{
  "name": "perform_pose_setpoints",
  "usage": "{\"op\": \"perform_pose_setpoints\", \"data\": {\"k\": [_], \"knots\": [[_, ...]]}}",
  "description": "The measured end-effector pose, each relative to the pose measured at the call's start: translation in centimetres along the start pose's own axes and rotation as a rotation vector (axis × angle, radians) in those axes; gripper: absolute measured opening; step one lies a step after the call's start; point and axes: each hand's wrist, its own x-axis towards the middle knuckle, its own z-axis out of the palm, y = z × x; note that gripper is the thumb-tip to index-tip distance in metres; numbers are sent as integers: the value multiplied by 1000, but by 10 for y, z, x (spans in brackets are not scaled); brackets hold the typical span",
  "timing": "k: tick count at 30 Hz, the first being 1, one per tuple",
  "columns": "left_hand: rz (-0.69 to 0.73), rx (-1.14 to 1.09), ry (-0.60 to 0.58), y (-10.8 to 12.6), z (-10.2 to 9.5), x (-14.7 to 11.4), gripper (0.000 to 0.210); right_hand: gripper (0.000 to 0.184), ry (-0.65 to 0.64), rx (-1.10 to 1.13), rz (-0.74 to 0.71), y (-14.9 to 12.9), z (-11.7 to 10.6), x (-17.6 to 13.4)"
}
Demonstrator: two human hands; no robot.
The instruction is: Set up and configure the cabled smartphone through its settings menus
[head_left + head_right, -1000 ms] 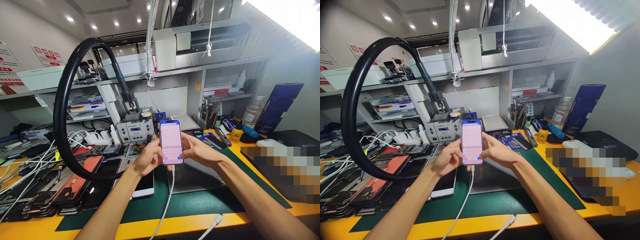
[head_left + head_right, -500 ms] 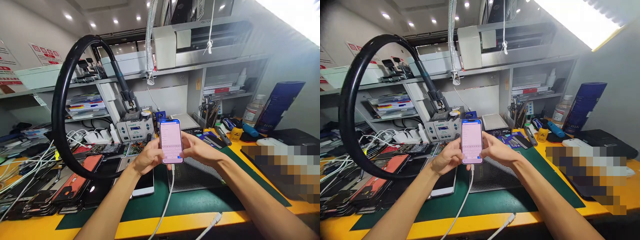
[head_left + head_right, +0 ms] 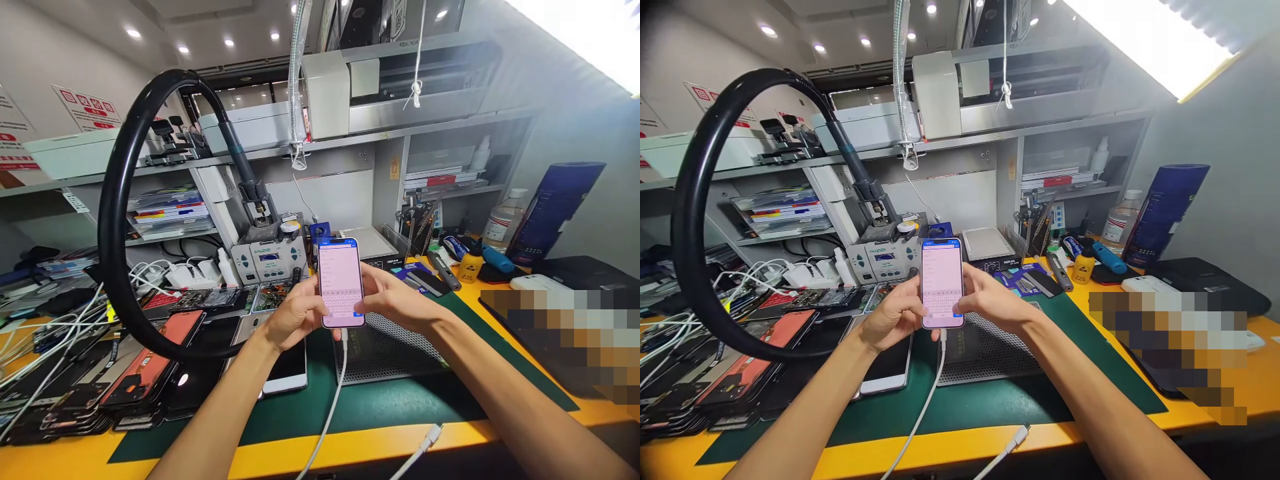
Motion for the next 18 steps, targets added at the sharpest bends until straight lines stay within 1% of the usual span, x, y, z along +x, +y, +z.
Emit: {"op": "perform_pose_setpoints", "data": {"k": [8, 18], "knots": [[7, 39, 35, 0, 3, 0, 57, 52, 116, -27, -27, 4, 6, 3], [10, 53, 41, 1, 7, 0, 58, 60, 67, -21, -13, 5, 4, 1]]}}
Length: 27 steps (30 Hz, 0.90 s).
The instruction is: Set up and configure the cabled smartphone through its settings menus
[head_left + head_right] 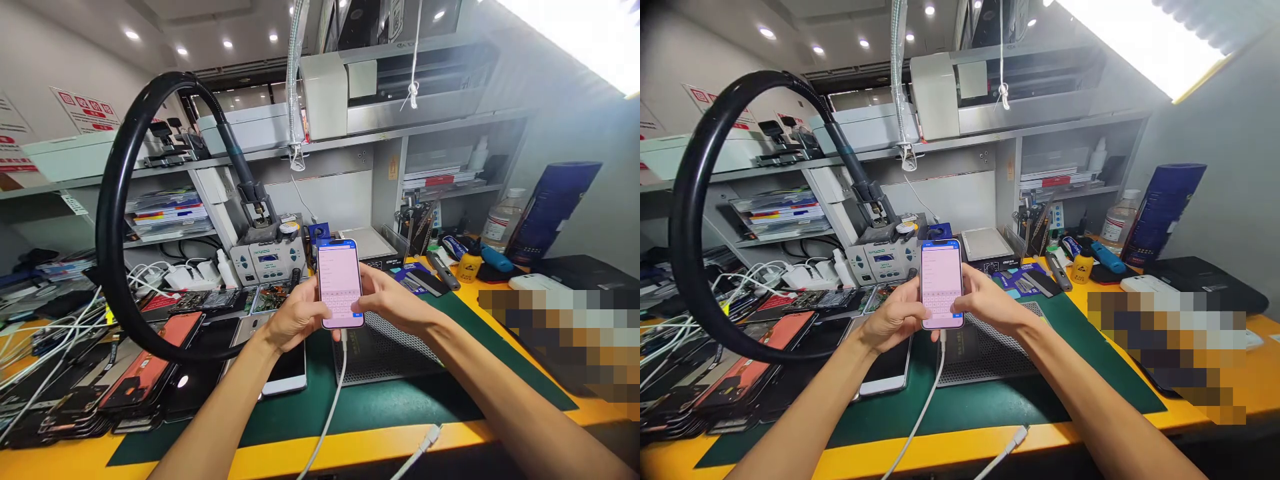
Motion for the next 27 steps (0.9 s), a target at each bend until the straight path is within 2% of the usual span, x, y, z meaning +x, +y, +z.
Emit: {"op": "perform_pose_setpoints", "data": {"k": [8, 18, 27], "knots": [[6, 7, 3, -2, -1, 1, 56, 56, 5, -27, 6, 1, 0, 0], [11, -12, 4, -2, 0, 0, 57, 49, 70, -42, -3, 2, 2, 1], [6, 0, 11, -1, 1, 1, 56, 53, 51, -30, -3, 2, 2, 1]]}}
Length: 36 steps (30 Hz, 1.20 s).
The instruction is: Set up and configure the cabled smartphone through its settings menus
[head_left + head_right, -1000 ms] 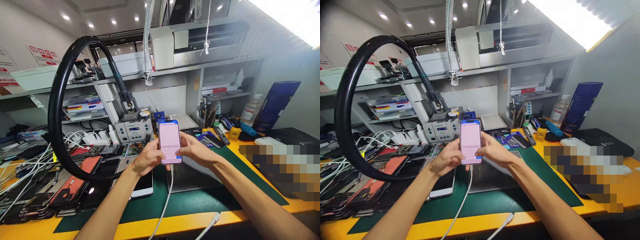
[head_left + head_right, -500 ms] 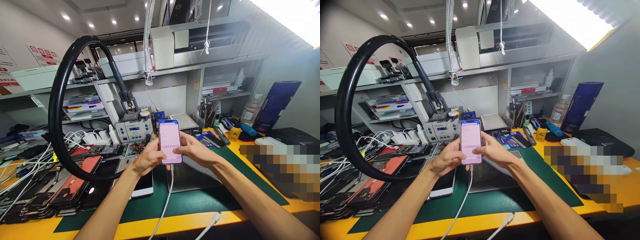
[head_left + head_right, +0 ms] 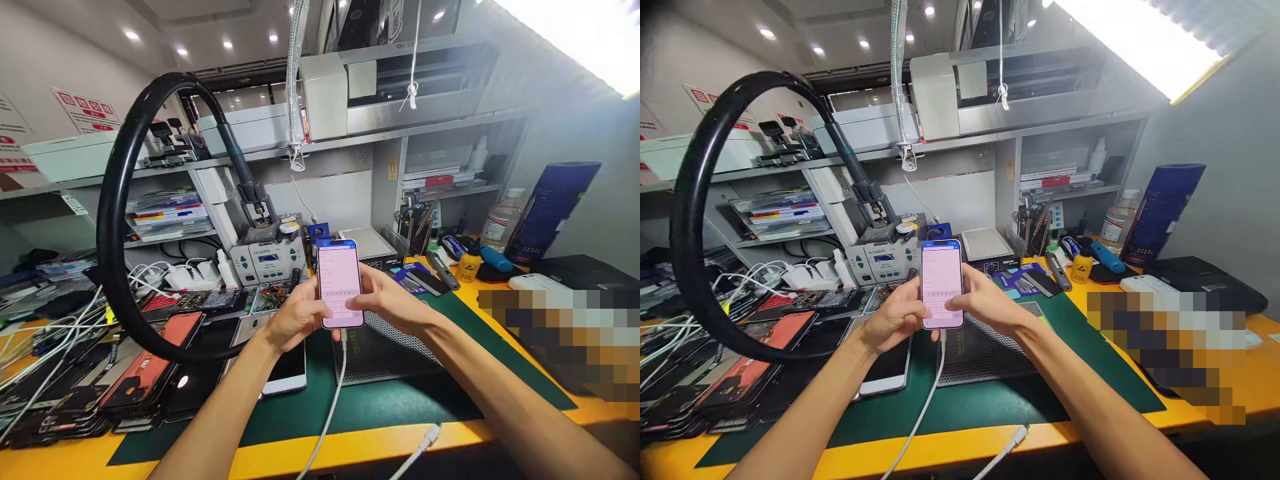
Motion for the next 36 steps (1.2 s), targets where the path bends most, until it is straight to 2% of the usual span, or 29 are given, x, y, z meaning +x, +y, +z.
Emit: {"op": "perform_pose_setpoints", "data": {"k": [13, 31, 36], "knots": [[-21, -18, 35, 0, 1, 1, 55, 46, 43, -27, -35, 3, 1, 2], [-17, -125, 13, -4, -7, 3, 52, 59, -58, 14, -1, 2, -4, -1], [-20, -154, 19, -4, -6, 4, 44, 59, -78, 32, 0, 0, -3, 0]]}}
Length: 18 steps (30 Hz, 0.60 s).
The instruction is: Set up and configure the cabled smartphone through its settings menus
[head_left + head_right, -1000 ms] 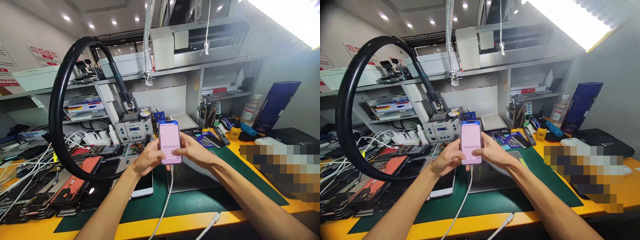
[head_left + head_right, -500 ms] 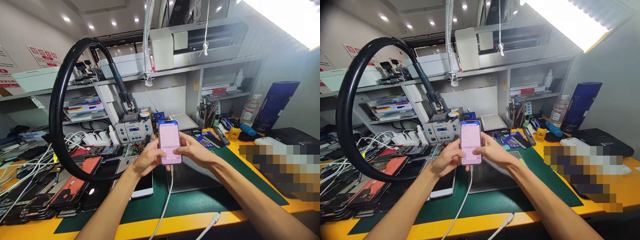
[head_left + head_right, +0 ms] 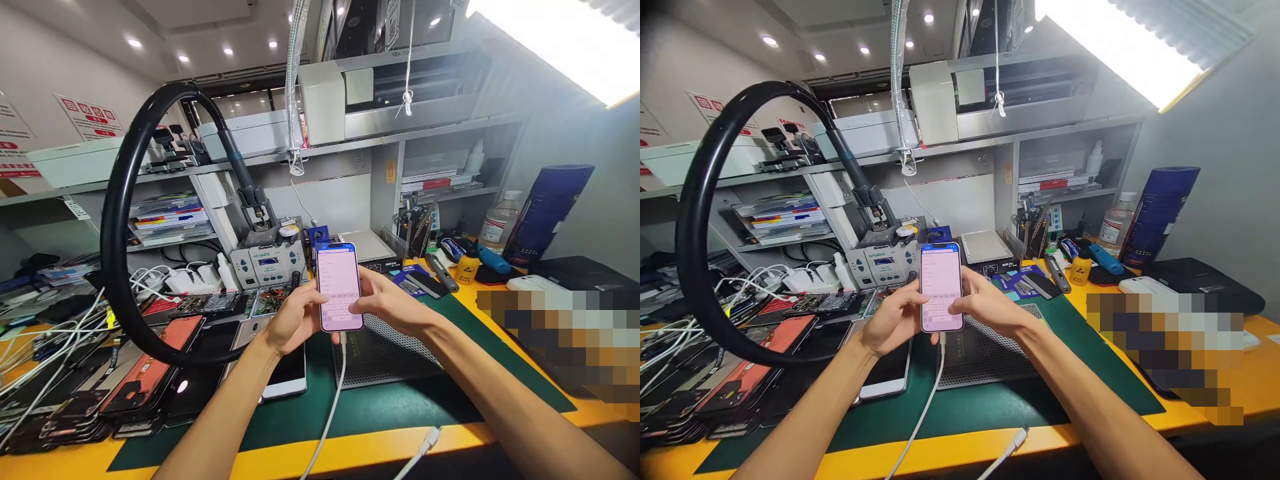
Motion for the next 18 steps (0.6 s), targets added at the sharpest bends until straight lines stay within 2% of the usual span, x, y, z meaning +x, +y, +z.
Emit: {"op": "perform_pose_setpoints", "data": {"k": [6, 18], "knots": [[1, 6, 18, 1, -1, -1, 46, 64, -21, 13, -9, -1, -2, 0], [10, -160, -65, 2, -6, 1, 52, 74, -249, 139, -1, -1, -5, 0]]}}
